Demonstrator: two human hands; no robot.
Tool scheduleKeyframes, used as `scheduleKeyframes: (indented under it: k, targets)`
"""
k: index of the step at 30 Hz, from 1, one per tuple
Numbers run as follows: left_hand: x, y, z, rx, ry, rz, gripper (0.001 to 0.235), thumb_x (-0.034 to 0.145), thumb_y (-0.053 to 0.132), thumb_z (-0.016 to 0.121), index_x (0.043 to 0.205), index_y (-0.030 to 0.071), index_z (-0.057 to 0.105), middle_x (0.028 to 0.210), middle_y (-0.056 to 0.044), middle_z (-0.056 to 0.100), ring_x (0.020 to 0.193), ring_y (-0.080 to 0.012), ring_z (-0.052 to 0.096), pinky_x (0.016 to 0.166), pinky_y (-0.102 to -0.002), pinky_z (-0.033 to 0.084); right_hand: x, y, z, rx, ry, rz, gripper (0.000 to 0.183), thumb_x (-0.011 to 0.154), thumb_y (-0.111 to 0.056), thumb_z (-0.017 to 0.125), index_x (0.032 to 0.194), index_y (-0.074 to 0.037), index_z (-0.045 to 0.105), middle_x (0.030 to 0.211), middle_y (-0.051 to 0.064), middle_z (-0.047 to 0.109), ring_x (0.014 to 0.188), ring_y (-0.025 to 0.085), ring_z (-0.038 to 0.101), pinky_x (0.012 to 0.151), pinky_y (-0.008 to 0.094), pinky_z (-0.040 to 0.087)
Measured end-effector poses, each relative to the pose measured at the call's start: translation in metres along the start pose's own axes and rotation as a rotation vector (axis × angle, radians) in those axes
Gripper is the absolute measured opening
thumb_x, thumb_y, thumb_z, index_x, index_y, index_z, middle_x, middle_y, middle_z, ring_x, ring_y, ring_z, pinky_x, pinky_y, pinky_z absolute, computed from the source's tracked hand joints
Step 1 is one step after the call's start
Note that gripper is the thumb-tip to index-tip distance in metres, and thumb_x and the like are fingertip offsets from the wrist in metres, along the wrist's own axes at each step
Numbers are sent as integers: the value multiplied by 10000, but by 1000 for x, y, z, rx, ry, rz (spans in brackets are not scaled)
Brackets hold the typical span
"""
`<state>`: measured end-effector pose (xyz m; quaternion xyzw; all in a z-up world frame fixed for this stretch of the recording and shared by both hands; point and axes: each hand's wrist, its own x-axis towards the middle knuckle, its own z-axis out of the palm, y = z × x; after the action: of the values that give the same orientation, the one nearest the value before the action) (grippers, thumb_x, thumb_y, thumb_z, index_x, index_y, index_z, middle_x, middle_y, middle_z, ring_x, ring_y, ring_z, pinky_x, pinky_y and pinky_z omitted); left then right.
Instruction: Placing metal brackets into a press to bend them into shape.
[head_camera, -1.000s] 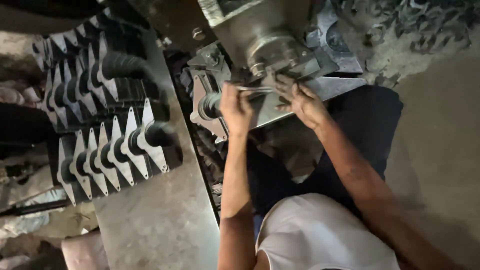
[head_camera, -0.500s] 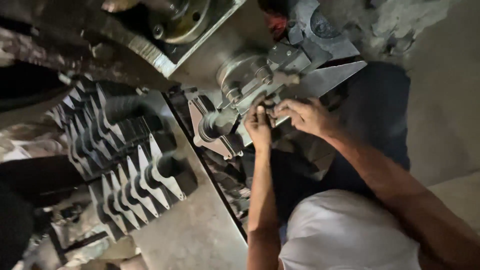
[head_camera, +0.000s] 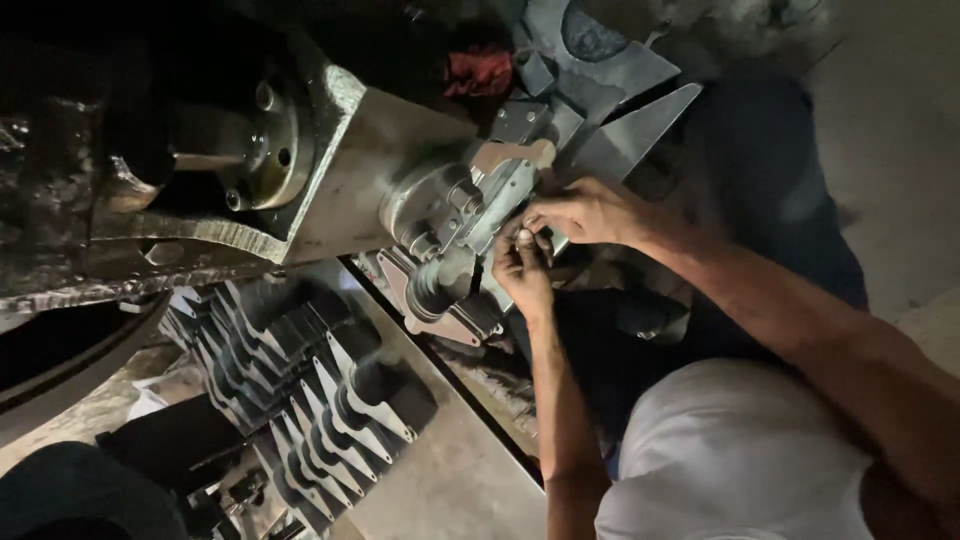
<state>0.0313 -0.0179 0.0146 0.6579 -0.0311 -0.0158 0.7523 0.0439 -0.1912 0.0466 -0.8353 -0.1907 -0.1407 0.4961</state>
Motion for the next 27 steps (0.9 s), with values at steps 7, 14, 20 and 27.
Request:
scheduleKeyframes:
  k: [7, 14, 20, 27]
  targets:
    - [-1, -14, 0, 55, 55, 48, 142, 1067, 95, 606, 1139, 1, 683, 856, 0, 642, 722, -52, 545, 637, -204, 435, 2, -9, -5, 83, 74, -85, 234, 895, -25, 691, 1112, -110, 709, 920, 113, 758, 774, 275, 751, 630, 384, 578]
    - [-17, 7, 12, 414, 91, 299, 103, 1019, 44, 649, 1090, -4, 705, 972, -73, 723, 863, -140, 660, 797, -288, 541, -6, 4, 10, 203, 36, -37, 465, 881, 92, 567, 1291, -90, 691, 1068, 118, 770, 960, 238, 793, 792, 346, 645]
    - [-17, 18, 2, 1100, 31, 894, 279, 950, 71, 675, 1229, 67, 676, 1215, -120, 667, 1067, -283, 655, 909, -386, 554, 20, -73, -45, -245, 336, -240, 505, 855, -174, 724, 1297, 21, 573, 1191, 233, 697, 990, 384, 731, 829, 382, 609]
    - [40, 81, 26, 1576, -104, 1082, 460, 967, 152, 647, 1419, 71, 627, 1384, -89, 631, 1051, -234, 613, 835, -362, 508, -18, -18, -11, -115, 421, 78, 277, 1015, -35, 731, 1280, -40, 651, 1165, 154, 724, 1040, 258, 749, 847, 356, 612]
